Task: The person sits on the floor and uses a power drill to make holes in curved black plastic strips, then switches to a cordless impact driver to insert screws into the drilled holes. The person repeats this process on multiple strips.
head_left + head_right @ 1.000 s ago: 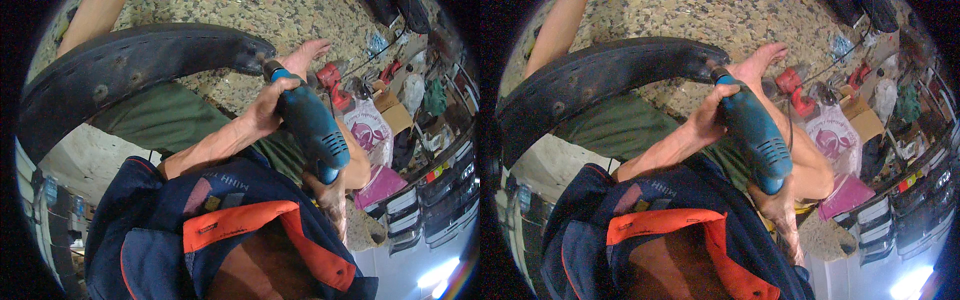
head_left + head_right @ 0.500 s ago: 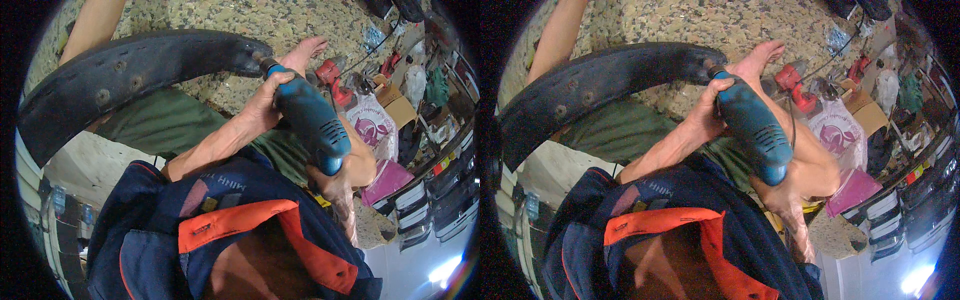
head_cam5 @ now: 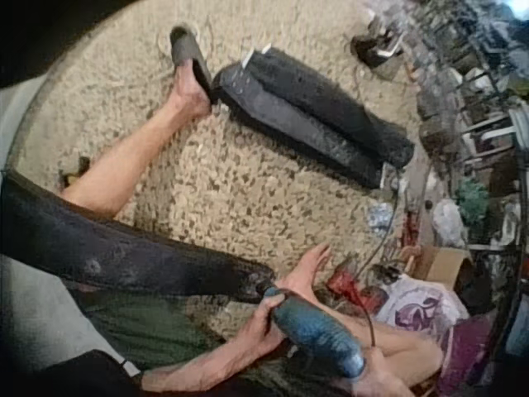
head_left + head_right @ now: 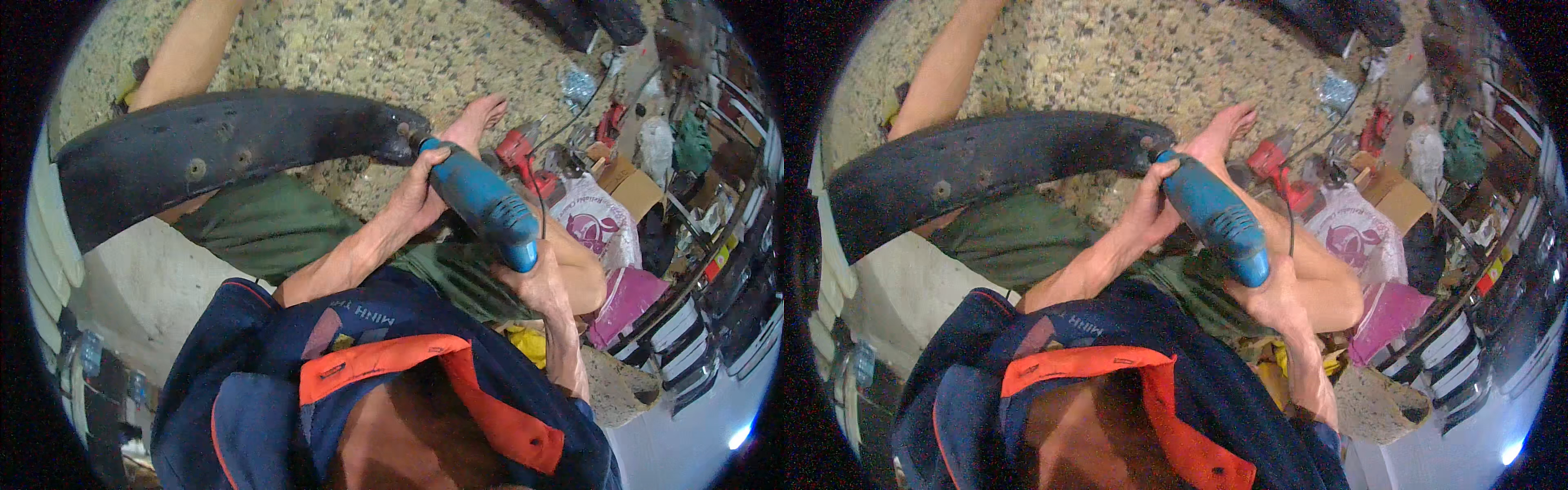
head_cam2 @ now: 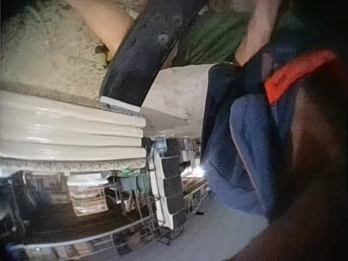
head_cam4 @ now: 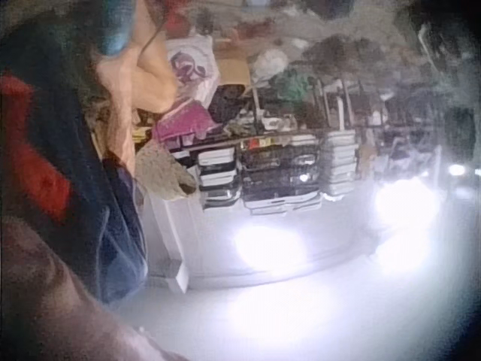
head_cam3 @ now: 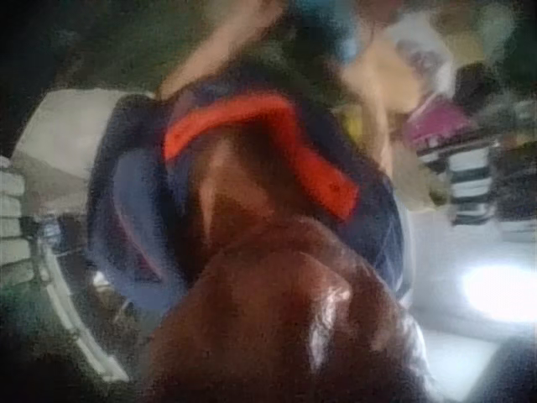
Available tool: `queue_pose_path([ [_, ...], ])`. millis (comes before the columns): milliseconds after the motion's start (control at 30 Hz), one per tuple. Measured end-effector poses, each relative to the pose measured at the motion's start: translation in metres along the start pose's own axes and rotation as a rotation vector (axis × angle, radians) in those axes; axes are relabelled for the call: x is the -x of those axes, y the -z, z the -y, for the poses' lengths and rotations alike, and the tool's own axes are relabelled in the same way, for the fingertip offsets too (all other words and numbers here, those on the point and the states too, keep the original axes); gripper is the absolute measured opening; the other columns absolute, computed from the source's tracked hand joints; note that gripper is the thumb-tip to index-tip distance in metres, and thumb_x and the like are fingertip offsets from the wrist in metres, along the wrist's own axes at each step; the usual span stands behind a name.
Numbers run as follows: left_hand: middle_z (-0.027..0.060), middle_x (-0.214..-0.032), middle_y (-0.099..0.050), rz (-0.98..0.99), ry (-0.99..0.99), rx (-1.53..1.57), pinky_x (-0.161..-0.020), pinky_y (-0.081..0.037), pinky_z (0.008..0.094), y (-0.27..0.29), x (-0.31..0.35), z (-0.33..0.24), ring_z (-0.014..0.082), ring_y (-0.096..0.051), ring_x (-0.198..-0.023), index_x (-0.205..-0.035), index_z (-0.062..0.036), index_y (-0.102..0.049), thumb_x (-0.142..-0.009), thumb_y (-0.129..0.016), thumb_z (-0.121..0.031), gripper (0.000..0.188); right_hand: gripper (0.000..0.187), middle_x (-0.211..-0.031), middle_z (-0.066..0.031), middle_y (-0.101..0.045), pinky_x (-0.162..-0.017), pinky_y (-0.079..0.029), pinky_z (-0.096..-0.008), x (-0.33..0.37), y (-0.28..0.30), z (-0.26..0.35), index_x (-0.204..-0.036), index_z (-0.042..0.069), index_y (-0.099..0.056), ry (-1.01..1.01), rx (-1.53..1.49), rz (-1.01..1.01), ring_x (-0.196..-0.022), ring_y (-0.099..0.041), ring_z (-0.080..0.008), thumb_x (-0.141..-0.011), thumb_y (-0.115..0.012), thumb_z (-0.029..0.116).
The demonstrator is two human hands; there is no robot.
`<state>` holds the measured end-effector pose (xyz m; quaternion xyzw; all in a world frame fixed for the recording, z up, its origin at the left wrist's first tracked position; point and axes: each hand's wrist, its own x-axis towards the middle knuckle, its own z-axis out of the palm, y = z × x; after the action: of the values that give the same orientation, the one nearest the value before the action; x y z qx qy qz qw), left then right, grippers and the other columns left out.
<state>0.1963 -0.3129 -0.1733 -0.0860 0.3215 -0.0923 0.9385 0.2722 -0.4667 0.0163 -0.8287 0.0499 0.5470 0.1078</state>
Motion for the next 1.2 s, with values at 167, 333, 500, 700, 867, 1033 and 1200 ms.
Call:
queue_pose_path([
  [167, 0.0096, -0.121, -0.063, 0.038, 0.02, 0.02, -0.106, -0.047, 0.0444, -0.021, 0.033, 0.027, 0.0235, -0.062, -0.114, -0.127, -0.0043, -0.055, -0.088, -0.071, -0.038, 0.053, 0.038, -0.089, -0.0098, -0.069, -0.073, -0.054, -0.0379, 0.044, 0.004, -0.018, -0.109, 0.001, -0.066, 0.32, 0.015, -0.072, -0.076, -0.063, -0.0215, -0.074, -0.078, 0.006],
  [333, 0.0118, -0.122, -0.064, 0.275, 0.092, -0.038, -0.107, -0.046, 0.0459, -0.063, 0.038, 0.052, 0.0259, -0.062, -0.115, -0.127, -0.0039, -0.056, -0.085, -0.074, -0.034, 0.054, 0.09, -0.142, -0.0171, -0.055, -0.108, -0.045, -0.0418, 0.095, 0.061, -0.033, -0.145, -0.002, -0.047, 0.236, -0.301, 0.065, -0.125, -0.058, -0.0282, -0.071, -0.084, 0.034],
  [500, 0.0166, -0.125, -0.063, 0.489, -0.004, -0.295, -0.112, -0.043, 0.0476, -0.085, 0.035, 0.034, 0.0305, -0.061, -0.12, -0.134, -0.0009, -0.051, -0.075, -0.077, -0.03, 0.07, 0.091, -0.136, -0.018, -0.059, -0.101, -0.049, -0.0358, 0.035, 0.05, -0.01, -0.147, -0.008, -0.043, 0.377, -0.66, 0.171, -0.12, -0.06, -0.0252, -0.081, -0.074, 0.047],
  [700, 0.0141, -0.132, -0.06, 0.498, -0.136, -0.435, -0.111, -0.045, 0.0437, -0.096, 0.032, 0.006, 0.0266, -0.059, -0.124, -0.145, -0.0015, -0.043, -0.089, -0.067, -0.032, 0.068, 0.083, -0.119, -0.0188, -0.067, -0.092, -0.054, -0.0388, 0.031, 0.071, 0.06, -0.138, -0.006, -0.053, 0.443, -0.159, -0.043, -0.104, -0.067, -0.0267, -0.074, -0.082, 0.04],
  [867, 0.0124, -0.132, -0.062, 0.337, -0.159, -0.546, -0.103, -0.05, 0.0421, -0.048, 0.041, -0.029, 0.0234, -0.061, -0.122, -0.139, -0.0017, -0.051, -0.1, -0.06, -0.033, 0.051, 0.093, -0.105, -0.0302, -0.068, -0.086, -0.054, -0.0482, -0.011, 0.108, 0.094, -0.134, -0.001, -0.048, 0.76, 0.466, -0.617, -0.098, -0.068, -0.0434, -0.061, -0.088, 0.04],
  [1033, 0.0121, -0.13, -0.064, 0.043, -0.14, -1.114, -0.096, -0.052, 0.0374, 0.01, 0.046, -0.065, 0.0214, -0.061, -0.118, -0.138, -0.0019, -0.055, -0.099, -0.064, -0.03, 0.048, 0.096, -0.116, -0.0294, -0.065, -0.09, -0.053, -0.0496, -0.142, 0.117, 0.107, -0.136, -0.003, -0.044, 0.813, 0.585, -0.656, -0.106, -0.064, -0.0453, -0.061, -0.084, 0.041],
  [1200, 0.0127, -0.129, -0.066, -0.073, -0.101, -1.251, -0.094, -0.053, 0.0365, 0.044, 0.039, -0.079, 0.0211, -0.064, -0.114, -0.137, -0.0009, -0.055, -0.097, -0.067, -0.025, 0.048, 0.088, -0.117, -0.0275, -0.061, -0.095, -0.048, -0.0536, -0.256, 0.073, 0.115, -0.123, -0.002, -0.048, 0.871, 0.526, -0.687, -0.11, -0.06, -0.0453, -0.056, -0.089, 0.038],
])
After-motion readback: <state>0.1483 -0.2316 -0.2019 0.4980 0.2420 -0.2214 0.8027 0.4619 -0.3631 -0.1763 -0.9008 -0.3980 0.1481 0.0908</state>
